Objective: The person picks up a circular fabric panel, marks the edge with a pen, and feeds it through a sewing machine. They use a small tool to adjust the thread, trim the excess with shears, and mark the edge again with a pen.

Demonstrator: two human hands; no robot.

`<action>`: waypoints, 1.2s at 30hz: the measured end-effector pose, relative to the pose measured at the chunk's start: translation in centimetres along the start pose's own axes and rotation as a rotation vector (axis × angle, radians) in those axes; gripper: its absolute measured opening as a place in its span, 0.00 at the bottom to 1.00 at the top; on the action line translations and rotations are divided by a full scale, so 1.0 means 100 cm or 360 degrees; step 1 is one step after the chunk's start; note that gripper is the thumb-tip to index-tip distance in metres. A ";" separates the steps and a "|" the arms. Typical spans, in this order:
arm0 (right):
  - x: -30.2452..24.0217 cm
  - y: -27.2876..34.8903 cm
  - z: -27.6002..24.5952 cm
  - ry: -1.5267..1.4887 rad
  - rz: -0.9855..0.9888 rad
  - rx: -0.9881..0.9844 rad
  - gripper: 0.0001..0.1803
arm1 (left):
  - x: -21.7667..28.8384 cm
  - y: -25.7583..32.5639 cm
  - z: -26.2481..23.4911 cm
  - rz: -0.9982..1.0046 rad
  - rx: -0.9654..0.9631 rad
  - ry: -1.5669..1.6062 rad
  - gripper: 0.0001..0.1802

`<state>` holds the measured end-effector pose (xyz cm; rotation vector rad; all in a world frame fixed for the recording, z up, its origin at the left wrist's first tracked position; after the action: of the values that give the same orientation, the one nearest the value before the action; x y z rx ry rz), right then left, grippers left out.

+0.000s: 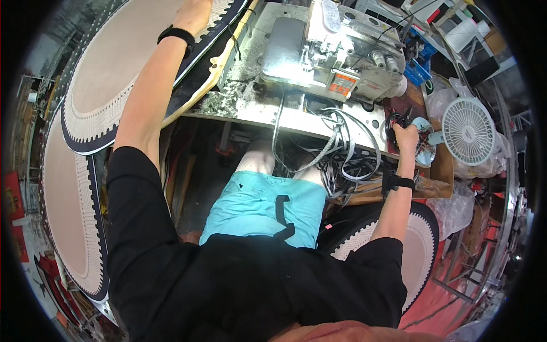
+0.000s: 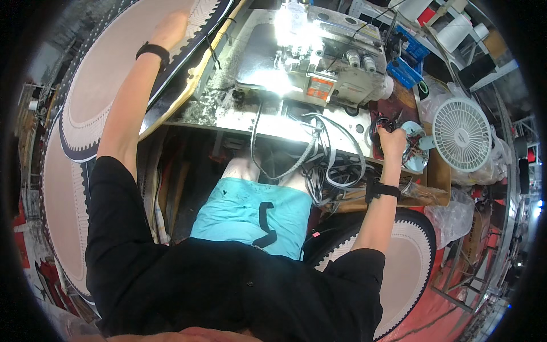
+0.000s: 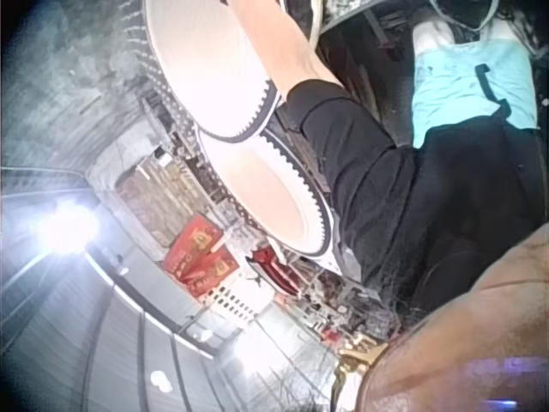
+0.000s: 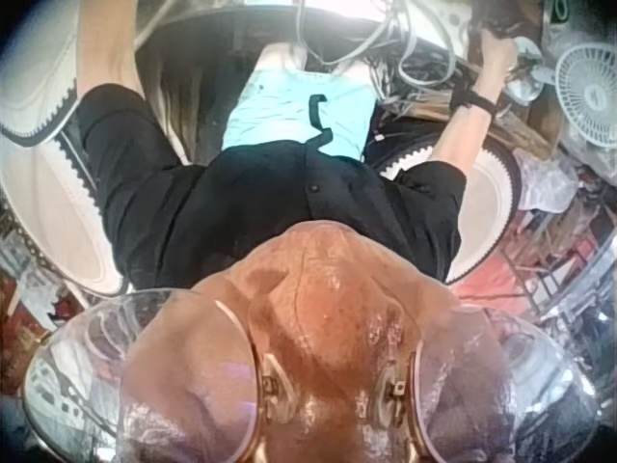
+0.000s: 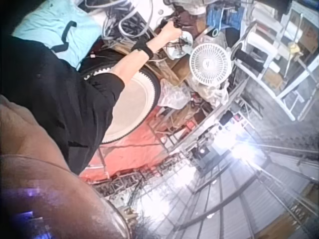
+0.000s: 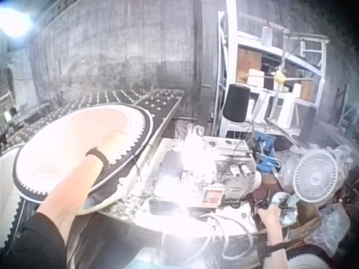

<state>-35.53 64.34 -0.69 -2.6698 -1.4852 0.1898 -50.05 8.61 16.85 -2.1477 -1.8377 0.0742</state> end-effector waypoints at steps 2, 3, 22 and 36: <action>-0.007 0.013 -0.011 -0.0365 0.0111 -0.0057 0.26 | -0.033 0.002 -0.004 0.0012 0.0101 -0.0086 0.13; -0.001 0.022 -0.015 -0.0704 0.0257 -0.0107 0.26 | -0.048 0.001 -0.003 0.0031 0.0150 -0.0112 0.14; -0.257 0.215 -0.038 -0.2404 -0.0303 -0.2065 0.30 | 0.025 0.172 -0.112 0.0712 0.0803 0.0152 0.03; -0.075 0.138 -0.068 -0.1335 -0.0413 -0.0206 0.11 | 0.033 0.253 -0.050 0.0118 -0.0636 0.0986 0.09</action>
<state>-26.86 50.63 4.72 -2.5598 -2.0644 1.3615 -24.15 7.65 15.34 -2.1353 -1.4845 -0.9056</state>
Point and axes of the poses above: each hand's wrist, its own y-axis away from the middle knuckle, its own z-axis out of the palm, x = y × z, the point moved 7 cm from there along -y, towards the middle knuckle, and after that the axes turned 15 degrees about y, right-handed, at the moved point
